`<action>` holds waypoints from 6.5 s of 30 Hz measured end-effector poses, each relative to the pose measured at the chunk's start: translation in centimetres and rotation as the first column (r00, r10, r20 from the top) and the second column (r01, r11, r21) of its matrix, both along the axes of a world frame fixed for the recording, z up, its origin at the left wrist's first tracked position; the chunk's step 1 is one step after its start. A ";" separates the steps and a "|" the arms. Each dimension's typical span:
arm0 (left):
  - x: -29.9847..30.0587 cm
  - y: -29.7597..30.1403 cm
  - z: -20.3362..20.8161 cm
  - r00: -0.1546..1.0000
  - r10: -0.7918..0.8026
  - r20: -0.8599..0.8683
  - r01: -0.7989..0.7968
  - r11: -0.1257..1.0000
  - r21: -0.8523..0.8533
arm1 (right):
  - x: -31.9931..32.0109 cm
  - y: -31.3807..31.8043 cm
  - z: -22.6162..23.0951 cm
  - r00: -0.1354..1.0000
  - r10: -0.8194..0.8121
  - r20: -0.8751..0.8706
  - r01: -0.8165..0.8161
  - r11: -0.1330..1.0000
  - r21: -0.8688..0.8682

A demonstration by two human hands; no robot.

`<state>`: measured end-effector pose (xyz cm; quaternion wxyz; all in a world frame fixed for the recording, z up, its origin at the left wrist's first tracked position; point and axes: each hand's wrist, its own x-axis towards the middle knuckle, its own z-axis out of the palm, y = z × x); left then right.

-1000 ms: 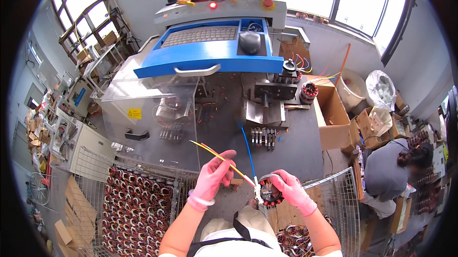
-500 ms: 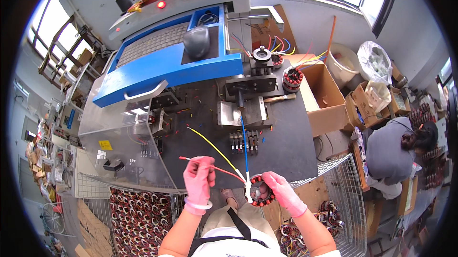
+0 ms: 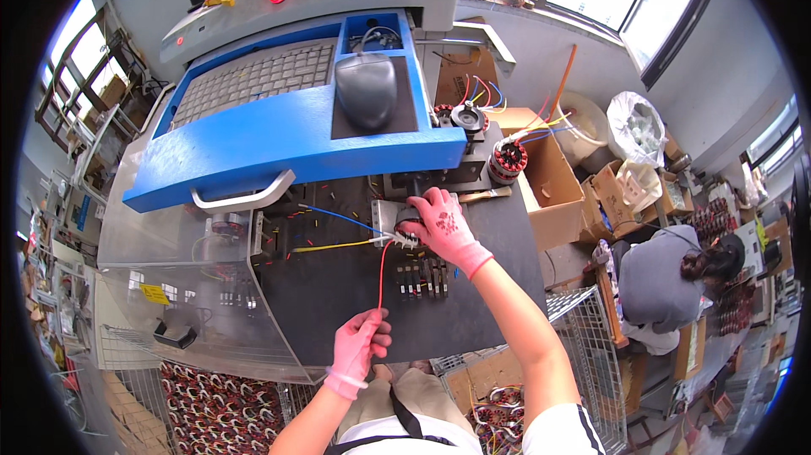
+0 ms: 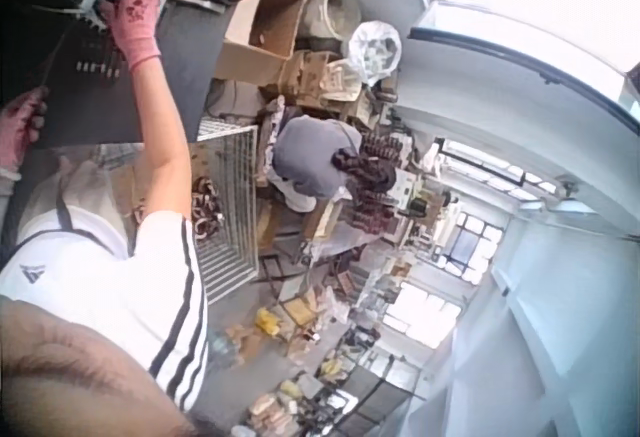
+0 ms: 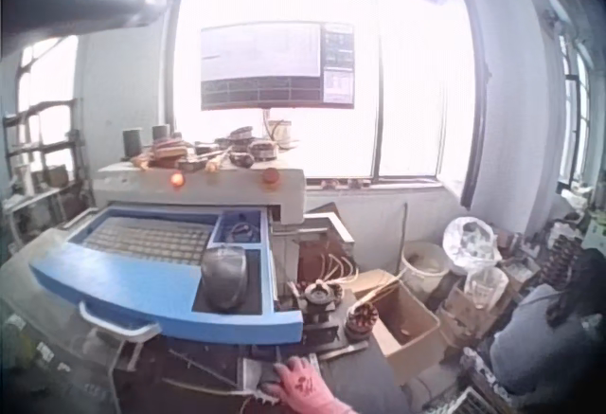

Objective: The person picks up a copper-wound stator from a large wire bin, positions it into a machine fixture to process the wire leads, and then places the part into a separate storage bin.

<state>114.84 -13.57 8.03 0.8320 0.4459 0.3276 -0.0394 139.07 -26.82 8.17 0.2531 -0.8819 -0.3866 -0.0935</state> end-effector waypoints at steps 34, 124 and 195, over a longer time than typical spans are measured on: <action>0.0 -6.4 -3.0 0.551 -0.818 -0.163 0.310 0.019 0.950 | -4.3 0.3 -1.3 0.609 -0.019 -0.793 0.112 0.992 0.062; 1.0 -3.2 -7.8 0.811 -0.392 -0.433 0.256 -0.428 0.867 | -6.5 0.6 -1.4 0.907 0.047 -0.419 -0.048 0.999 0.010; -22.6 12.4 -8.2 0.999 -0.026 -0.024 0.028 0.172 0.985 | -21.0 -18.6 -4.9 0.562 0.030 -0.826 0.825 0.043 0.563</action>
